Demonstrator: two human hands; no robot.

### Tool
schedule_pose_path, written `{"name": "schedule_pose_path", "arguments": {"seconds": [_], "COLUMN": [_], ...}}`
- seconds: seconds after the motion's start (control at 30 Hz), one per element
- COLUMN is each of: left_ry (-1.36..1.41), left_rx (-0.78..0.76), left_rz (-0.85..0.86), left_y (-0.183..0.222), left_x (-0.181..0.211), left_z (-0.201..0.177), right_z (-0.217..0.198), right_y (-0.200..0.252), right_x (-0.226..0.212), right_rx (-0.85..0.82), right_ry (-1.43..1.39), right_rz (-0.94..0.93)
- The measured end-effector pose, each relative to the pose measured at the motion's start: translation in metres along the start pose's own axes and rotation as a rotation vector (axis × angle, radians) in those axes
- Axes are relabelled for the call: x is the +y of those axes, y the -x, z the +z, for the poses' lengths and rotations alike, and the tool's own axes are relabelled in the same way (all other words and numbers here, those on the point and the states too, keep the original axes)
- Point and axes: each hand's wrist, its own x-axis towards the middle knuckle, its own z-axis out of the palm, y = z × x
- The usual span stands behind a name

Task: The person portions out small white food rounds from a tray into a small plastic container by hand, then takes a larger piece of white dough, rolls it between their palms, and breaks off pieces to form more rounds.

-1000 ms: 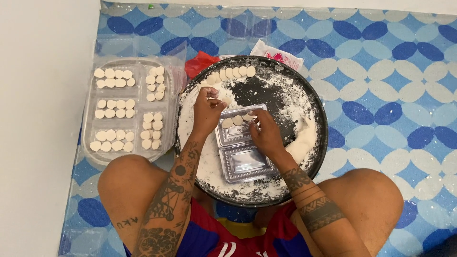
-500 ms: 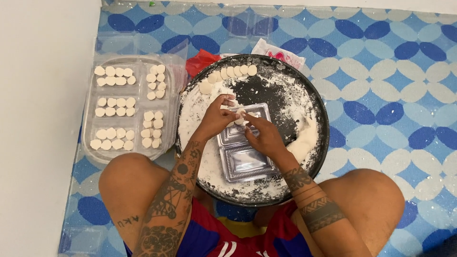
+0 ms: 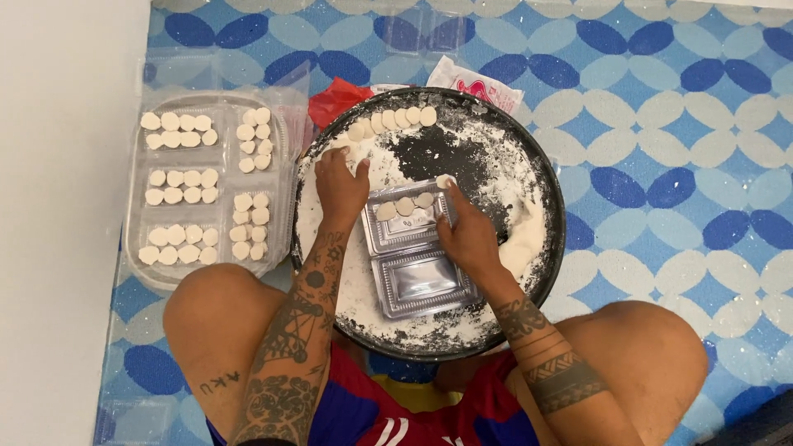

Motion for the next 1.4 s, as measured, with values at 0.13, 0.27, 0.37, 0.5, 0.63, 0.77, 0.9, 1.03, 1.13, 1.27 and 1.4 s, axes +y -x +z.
{"name": "schedule_pose_path", "arguments": {"seconds": [0.13, 0.27, 0.37, 0.5, 0.63, 0.77, 0.9, 1.03, 1.13, 1.27, 1.4], "left_ry": [-0.071, -0.095, -0.123, -0.171, -0.231, -0.316, -0.331, -0.288, -0.266, -0.016, 0.361], "left_rx": [-0.120, -0.193, -0.155, -0.135, -0.122, -0.065, -0.035, -0.025, 0.010, -0.004, -0.186], "left_rz": [0.022, -0.010, -0.008, 0.010, 0.036, 0.026, 0.035, 0.075, 0.077, 0.042, -0.065], "left_y": [0.006, 0.005, 0.001, -0.003, -0.006, -0.009, -0.006, -0.011, -0.007, -0.013, -0.010], "left_x": [0.023, 0.021, 0.014, 0.005, -0.011, -0.027, -0.024, -0.041, -0.028, -0.035, -0.012], "left_z": [-0.024, -0.018, -0.012, -0.003, 0.009, 0.016, 0.012, 0.025, 0.012, 0.013, -0.010], "right_z": [0.020, 0.022, 0.020, 0.016, 0.026, 0.034, 0.032, 0.027, 0.029, 0.030, 0.008], "right_y": [-0.008, -0.006, -0.008, -0.008, -0.010, -0.013, -0.012, -0.011, -0.012, -0.015, -0.010], "right_x": [0.033, 0.030, 0.023, 0.013, 0.027, 0.036, 0.030, 0.025, 0.029, 0.035, 0.000], "right_rx": [-0.085, -0.199, -0.202, -0.250, -0.251, -0.215, -0.230, -0.224, -0.216, -0.202, 0.033], "right_ry": [0.153, 0.281, 0.263, 0.320, 0.281, 0.339, 0.352, 0.314, 0.277, 0.265, 0.145], "right_rz": [-0.004, 0.015, -0.005, -0.058, -0.071, -0.085, -0.076, -0.063, -0.057, -0.082, -0.218]}}
